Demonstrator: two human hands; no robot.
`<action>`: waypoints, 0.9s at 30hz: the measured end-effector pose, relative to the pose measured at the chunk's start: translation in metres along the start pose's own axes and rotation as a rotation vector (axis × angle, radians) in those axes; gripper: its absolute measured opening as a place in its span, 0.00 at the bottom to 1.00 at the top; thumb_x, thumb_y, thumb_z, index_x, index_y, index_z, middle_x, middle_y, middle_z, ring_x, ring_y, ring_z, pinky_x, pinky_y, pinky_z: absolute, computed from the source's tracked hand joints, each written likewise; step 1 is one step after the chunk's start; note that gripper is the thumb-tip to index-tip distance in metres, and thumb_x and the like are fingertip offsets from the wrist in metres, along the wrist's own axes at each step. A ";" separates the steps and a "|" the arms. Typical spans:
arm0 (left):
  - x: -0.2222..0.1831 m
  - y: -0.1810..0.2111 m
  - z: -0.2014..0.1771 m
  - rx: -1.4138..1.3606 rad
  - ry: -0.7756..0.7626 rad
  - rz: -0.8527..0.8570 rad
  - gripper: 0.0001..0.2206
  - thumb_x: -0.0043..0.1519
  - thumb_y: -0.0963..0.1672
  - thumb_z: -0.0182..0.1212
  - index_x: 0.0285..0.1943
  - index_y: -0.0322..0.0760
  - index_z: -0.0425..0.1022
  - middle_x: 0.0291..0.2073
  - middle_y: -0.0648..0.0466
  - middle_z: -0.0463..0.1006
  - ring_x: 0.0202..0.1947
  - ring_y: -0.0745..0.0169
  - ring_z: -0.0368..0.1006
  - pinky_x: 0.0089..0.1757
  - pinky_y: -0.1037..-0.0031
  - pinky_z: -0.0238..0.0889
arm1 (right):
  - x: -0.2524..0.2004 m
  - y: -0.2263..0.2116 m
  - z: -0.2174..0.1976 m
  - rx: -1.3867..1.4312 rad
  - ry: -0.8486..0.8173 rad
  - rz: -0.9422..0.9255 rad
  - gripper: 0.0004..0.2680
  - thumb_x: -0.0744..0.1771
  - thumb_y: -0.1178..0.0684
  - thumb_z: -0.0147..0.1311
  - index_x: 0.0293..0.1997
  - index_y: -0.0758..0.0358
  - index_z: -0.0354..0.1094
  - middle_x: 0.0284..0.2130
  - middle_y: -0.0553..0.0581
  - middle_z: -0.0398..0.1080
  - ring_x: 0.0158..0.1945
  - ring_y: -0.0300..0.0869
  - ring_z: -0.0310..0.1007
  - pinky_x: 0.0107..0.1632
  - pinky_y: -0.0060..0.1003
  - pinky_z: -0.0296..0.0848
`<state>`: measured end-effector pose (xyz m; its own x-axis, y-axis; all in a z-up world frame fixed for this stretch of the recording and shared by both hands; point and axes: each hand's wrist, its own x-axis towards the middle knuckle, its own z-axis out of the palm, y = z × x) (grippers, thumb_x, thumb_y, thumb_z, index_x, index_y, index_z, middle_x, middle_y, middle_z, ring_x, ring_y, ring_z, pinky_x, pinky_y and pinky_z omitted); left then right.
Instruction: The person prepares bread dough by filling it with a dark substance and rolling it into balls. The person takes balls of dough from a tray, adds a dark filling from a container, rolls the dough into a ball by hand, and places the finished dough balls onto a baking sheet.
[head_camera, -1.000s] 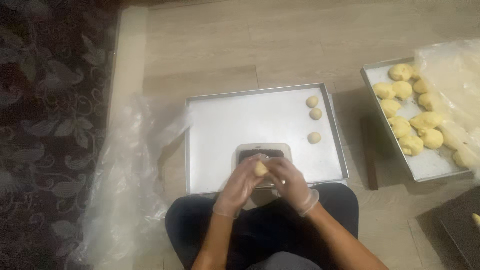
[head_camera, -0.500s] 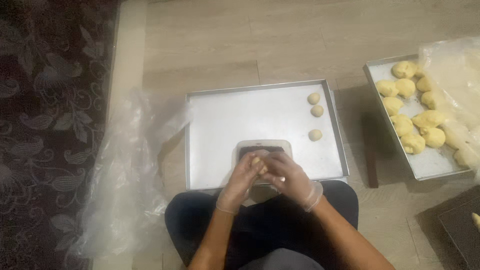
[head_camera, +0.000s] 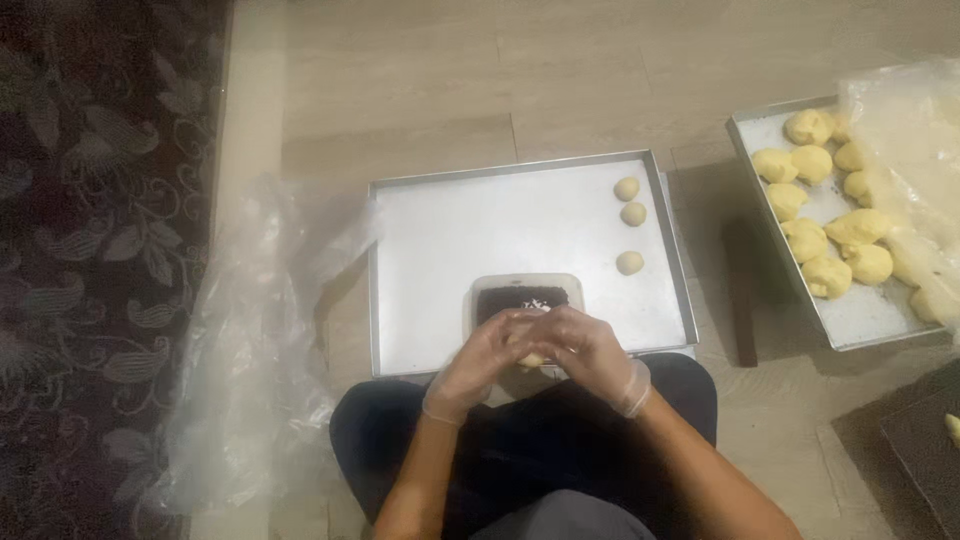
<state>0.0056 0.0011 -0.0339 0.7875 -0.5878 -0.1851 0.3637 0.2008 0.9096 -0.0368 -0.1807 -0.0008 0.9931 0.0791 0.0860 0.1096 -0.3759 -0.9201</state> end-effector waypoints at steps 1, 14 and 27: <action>-0.003 0.001 0.001 -0.066 0.007 -0.043 0.22 0.62 0.45 0.69 0.64 0.31 0.71 0.53 0.48 0.72 0.52 0.58 0.73 0.53 0.67 0.71 | -0.002 0.007 0.002 -0.043 0.063 -0.064 0.03 0.63 0.53 0.67 0.36 0.56 0.82 0.34 0.54 0.82 0.39 0.46 0.83 0.44 0.39 0.80; -0.006 -0.001 0.001 -0.072 -0.022 0.012 0.23 0.60 0.40 0.69 0.65 0.30 0.72 0.58 0.47 0.74 0.51 0.61 0.76 0.52 0.69 0.74 | -0.016 0.049 0.014 -0.022 0.129 0.069 0.13 0.57 0.52 0.76 0.37 0.59 0.75 0.27 0.54 0.76 0.31 0.45 0.77 0.38 0.42 0.79; -0.001 0.019 0.003 0.494 -0.367 0.513 0.20 0.67 0.44 0.56 0.67 0.30 0.70 0.54 0.39 0.74 0.55 0.43 0.73 0.53 0.54 0.68 | -0.025 0.008 -0.005 -0.110 0.126 -0.125 0.07 0.61 0.52 0.69 0.41 0.55 0.83 0.39 0.54 0.82 0.43 0.44 0.83 0.45 0.38 0.82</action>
<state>0.0105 0.0030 -0.0157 0.5512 -0.7541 0.3572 -0.3298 0.1963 0.9234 -0.0609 -0.1908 -0.0084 0.9680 0.0183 0.2502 0.2293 -0.4695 -0.8526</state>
